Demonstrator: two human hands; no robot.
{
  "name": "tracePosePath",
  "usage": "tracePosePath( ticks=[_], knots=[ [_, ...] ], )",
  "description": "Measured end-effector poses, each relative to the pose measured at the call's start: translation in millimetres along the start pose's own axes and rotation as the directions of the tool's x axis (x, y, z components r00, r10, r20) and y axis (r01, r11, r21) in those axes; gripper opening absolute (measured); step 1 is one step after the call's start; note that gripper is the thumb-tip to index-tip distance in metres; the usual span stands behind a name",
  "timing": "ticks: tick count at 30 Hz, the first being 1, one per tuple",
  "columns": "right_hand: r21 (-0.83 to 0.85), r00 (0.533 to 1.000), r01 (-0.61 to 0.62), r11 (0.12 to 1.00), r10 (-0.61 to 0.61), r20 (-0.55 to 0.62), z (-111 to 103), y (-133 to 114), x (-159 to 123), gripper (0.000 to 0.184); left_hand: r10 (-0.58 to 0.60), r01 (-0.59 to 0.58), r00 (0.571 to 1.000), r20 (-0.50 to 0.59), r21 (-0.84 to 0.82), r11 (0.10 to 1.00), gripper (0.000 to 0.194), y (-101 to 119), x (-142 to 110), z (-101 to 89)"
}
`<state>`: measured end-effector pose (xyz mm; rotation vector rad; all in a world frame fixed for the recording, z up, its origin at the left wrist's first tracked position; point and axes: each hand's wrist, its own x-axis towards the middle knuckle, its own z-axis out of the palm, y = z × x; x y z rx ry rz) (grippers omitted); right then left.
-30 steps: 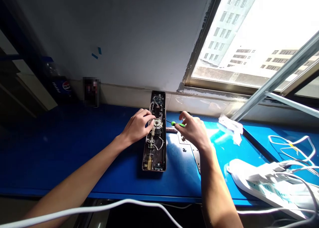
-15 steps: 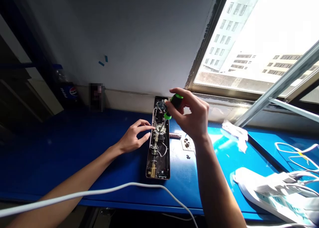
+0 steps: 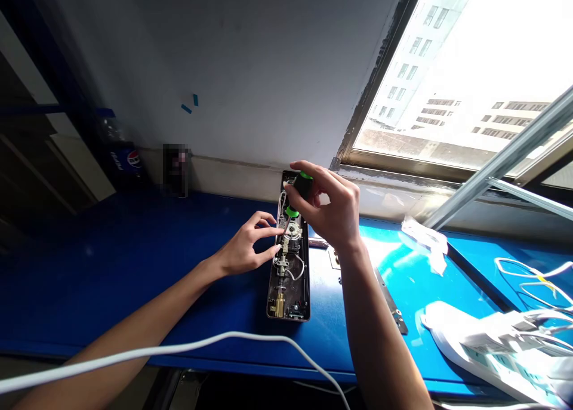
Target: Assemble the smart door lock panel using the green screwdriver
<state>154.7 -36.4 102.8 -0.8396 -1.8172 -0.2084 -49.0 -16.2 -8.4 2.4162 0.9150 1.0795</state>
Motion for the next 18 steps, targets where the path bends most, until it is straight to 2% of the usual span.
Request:
tracePosePath(
  ticks=[5,11,14,18],
  knots=[
    [0.008,1.0,0.017,1.0,-0.017,-0.015,-0.2,-0.8,-0.1,0.023,-0.006,0.006,1.0,0.023,0.007,1.0,0.035,0.5,-0.3,0.0],
    [0.008,0.997,0.021,1.0,-0.022,0.073,-0.2,-1.0,-1.2,0.027,-0.002,0.001,0.999,0.037,0.032,0.999,0.036,-0.3,-1.7,0.0],
    [-0.074,0.999,0.034,0.997,-0.031,0.042,1.3,-3.5,-2.3,0.02,-0.027,0.026,0.999,0.04,0.034,0.999,0.035,-0.6,-2.5,0.6],
    [-0.209,0.997,0.008,0.978,0.008,0.074,-0.7,-8.7,3.0,0.03,-0.091,0.09,0.995,0.044,0.026,0.996,0.04,-1.0,-1.9,0.2]
  ],
)
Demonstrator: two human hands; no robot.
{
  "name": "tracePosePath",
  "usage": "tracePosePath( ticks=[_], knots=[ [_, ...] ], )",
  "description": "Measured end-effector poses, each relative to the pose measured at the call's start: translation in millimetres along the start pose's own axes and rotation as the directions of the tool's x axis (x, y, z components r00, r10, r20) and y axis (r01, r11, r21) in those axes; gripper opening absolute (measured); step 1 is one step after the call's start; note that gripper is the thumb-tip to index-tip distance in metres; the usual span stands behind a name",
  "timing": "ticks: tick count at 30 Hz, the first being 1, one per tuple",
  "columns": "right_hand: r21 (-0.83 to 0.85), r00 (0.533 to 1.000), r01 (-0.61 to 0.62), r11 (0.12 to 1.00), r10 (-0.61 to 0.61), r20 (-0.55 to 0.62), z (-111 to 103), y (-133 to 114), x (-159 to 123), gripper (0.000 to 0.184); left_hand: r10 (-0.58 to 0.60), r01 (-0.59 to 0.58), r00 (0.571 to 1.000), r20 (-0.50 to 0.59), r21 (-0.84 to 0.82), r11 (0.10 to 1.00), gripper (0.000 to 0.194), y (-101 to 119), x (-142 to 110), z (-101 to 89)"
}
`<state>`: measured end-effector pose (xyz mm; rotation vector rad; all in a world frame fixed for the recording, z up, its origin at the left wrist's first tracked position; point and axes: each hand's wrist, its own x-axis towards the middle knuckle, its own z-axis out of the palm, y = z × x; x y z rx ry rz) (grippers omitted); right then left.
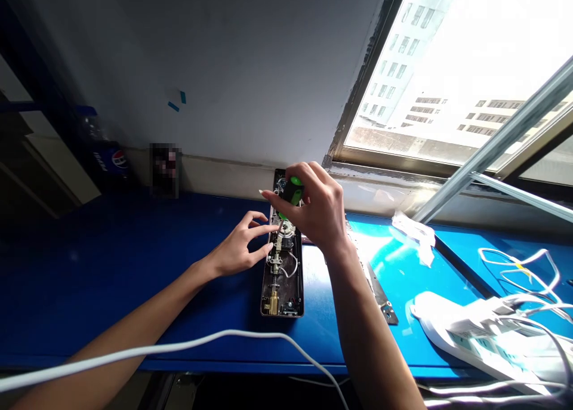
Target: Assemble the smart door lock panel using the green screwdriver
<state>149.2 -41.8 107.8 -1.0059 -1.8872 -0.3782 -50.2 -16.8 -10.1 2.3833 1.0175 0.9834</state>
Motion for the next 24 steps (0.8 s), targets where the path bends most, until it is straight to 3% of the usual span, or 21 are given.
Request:
tracePosePath(
  ticks=[2,7,11,13,16,18,20,23,24],
  knots=[
    [-0.003,0.996,-0.026,1.0,0.026,0.085,-5.7,-2.0,6.2,0.023,-0.04,0.041,0.999,0.026,-0.035,0.999,0.043,-0.3,1.1,-0.5],
    [0.186,0.941,-0.064,0.98,-0.002,0.338,-24.1,-4.4,20.3,0.003,-0.067,0.087,0.994,0.085,-0.253,0.964,0.051,-1.9,3.8,2.5],
    [0.242,0.893,-0.051,0.969,-0.064,0.446,-33.4,-4.0,25.6,0.032,-0.091,0.134,0.987,0.129,-0.381,0.915,0.054,-3.3,4.0,7.1],
    [0.218,0.883,-0.038,0.975,-0.07,0.465,-34.7,-4.4,28.6,0.035,-0.1,0.148,0.985,0.139,-0.387,0.91,0.054,-3.7,3.6,7.7],
    [0.114,0.908,-0.047,0.992,-0.005,0.418,-32.0,-5.1,33.5,0.016,-0.113,0.164,0.981,0.157,-0.374,0.913,0.055,-4.0,3.2,6.8],
    [0.08,0.922,-0.052,0.995,0.017,0.386,-29.0,-4.0,35.9,0.027,-0.107,0.161,0.981,0.162,-0.37,0.915,0.056,-4.4,3.0,6.0],
    [0.103,0.925,-0.034,0.994,-0.007,0.38,-27.6,-1.2,36.7,0.032,-0.097,0.15,0.982,0.16,-0.363,0.92,0.055,-5.3,3.0,5.6],
    [0.188,0.909,-0.001,0.982,-0.077,0.409,-31.2,3.7,35.0,0.019,-0.097,0.15,0.982,0.165,-0.354,0.923,0.055,-6.9,2.8,5.6],
    [0.224,0.896,0.003,0.975,-0.102,0.433,-33.6,4.9,34.1,0.024,-0.097,0.151,0.981,0.167,-0.352,0.924,0.055,-7.4,2.7,5.5]
  ],
)
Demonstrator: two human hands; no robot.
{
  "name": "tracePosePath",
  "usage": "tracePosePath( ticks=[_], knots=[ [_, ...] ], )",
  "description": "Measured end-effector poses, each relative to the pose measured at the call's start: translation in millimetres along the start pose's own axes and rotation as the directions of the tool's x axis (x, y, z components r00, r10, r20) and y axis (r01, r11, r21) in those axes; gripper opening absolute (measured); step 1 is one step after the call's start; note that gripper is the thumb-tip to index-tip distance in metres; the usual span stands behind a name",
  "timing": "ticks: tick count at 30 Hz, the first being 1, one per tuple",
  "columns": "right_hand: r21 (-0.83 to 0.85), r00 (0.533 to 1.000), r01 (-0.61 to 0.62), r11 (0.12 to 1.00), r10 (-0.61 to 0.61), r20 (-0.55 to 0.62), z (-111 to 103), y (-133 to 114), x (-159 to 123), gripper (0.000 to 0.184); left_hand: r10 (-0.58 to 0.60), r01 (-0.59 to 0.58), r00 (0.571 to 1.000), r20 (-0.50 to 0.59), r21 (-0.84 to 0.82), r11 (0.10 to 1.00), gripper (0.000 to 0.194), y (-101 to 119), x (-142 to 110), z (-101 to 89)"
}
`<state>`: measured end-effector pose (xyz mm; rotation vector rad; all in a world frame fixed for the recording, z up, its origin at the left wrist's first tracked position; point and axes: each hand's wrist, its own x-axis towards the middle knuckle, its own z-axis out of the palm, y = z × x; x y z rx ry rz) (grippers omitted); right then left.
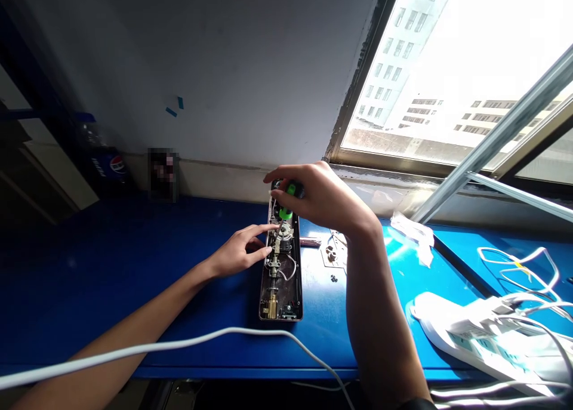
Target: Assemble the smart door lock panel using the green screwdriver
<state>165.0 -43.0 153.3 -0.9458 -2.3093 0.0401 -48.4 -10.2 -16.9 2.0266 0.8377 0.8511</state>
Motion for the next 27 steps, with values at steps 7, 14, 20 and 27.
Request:
tracePosePath(
  ticks=[7,14,20,27],
  knots=[
    [-0.025,0.998,-0.05,0.998,0.051,0.026,-7.8,-0.9,-5.6,0.026,-0.034,0.034,0.999,0.018,-0.024,0.999,0.055,1.6,-0.2,-0.8],
    [0.006,0.999,-0.014,1.0,0.014,0.052,-8.6,0.4,-6.4,0.034,-0.035,0.036,0.999,0.019,-0.031,0.999,0.055,1.1,1.0,-0.8],
    [-0.038,0.998,-0.06,0.997,0.06,0.008,-6.9,-0.3,-4.7,0.03,-0.032,0.032,0.999,0.018,-0.034,0.999,0.055,-1.5,0.4,-0.6],
    [0.03,0.995,0.003,1.0,-0.006,0.1,-9.9,3.3,-5.7,0.044,-0.036,0.037,0.999,0.023,-0.026,0.999,0.055,-1.3,1.1,-0.5]
  ],
)
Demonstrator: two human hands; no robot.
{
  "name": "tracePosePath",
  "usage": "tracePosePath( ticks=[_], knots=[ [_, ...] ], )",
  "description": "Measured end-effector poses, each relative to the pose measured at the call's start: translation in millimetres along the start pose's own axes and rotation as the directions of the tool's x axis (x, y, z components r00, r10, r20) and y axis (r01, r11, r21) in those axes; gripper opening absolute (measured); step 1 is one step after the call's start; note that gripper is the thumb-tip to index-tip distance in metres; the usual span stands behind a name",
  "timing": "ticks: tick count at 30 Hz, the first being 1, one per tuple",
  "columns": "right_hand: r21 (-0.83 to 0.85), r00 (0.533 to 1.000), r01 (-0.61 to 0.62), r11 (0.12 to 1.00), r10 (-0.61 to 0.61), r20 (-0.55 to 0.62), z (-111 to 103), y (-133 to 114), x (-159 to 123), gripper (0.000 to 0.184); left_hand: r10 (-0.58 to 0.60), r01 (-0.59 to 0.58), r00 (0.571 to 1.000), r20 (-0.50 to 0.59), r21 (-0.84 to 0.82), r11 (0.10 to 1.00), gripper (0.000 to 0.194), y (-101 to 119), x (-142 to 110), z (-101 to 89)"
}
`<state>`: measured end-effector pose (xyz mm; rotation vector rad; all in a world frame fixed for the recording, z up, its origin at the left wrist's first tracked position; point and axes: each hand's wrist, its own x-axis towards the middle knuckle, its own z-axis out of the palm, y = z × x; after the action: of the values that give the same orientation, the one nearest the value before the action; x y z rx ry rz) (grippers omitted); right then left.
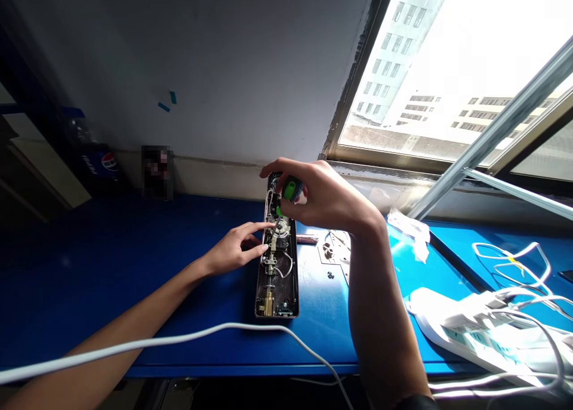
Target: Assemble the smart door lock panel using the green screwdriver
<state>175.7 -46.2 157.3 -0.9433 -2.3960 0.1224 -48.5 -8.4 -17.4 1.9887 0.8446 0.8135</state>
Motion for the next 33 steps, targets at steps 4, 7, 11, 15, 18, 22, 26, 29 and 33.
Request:
tracePosePath(
  ticks=[4,7,11,15,18,22,26,29,33],
  knots=[
    [-0.037,0.997,-0.034,0.999,0.032,-0.071,0.8,0.8,0.6,0.024,0.009,-0.01,1.0,-0.018,-0.007,1.0,0.053,1.3,0.3,0.2],
    [-0.007,0.998,0.01,1.0,-0.01,-0.059,0.4,2.4,0.6,0.024,0.001,-0.001,1.0,-0.015,-0.004,1.0,0.054,3.1,0.6,-0.3],
    [0.028,1.0,0.028,0.999,-0.028,0.002,-1.6,2.5,-1.4,0.047,-0.011,0.012,1.0,-0.004,0.022,1.0,0.057,5.8,0.4,-1.7],
    [-0.018,0.998,-0.004,1.0,0.002,-0.067,0.4,2.2,-0.6,0.028,-0.002,0.003,1.0,-0.016,0.05,0.999,0.057,7.6,-0.7,-2.4],
    [0.003,0.998,0.027,1.0,-0.026,-0.053,1.5,1.3,-0.1,0.027,0.0,0.001,1.0,-0.021,0.059,0.998,0.056,7.5,-0.5,-2.0],
    [0.029,1.0,0.028,0.999,-0.029,0.004,0.2,0.1,-1.0,0.042,0.014,-0.012,1.0,-0.026,0.067,0.998,0.056,7.7,0.3,-0.8],
    [-0.002,0.998,-0.027,1.0,0.027,-0.052,-1.1,0.2,-1.2,0.026,0.03,-0.025,0.999,-0.035,0.119,0.993,0.055,11.2,-0.4,-0.5],
    [0.016,1.0,0.004,1.0,-0.004,-0.007,-2.5,0.2,-1.4,0.032,0.031,-0.021,0.999,-0.042,0.206,0.978,0.055,13.7,-2.1,-1.2],
    [0.003,1.0,-0.03,1.0,0.03,0.004,-2.1,1.8,-1.4,0.035,0.073,-0.039,0.993,-0.092,0.329,0.943,0.055,13.7,-3.9,-2.0]
  ],
)
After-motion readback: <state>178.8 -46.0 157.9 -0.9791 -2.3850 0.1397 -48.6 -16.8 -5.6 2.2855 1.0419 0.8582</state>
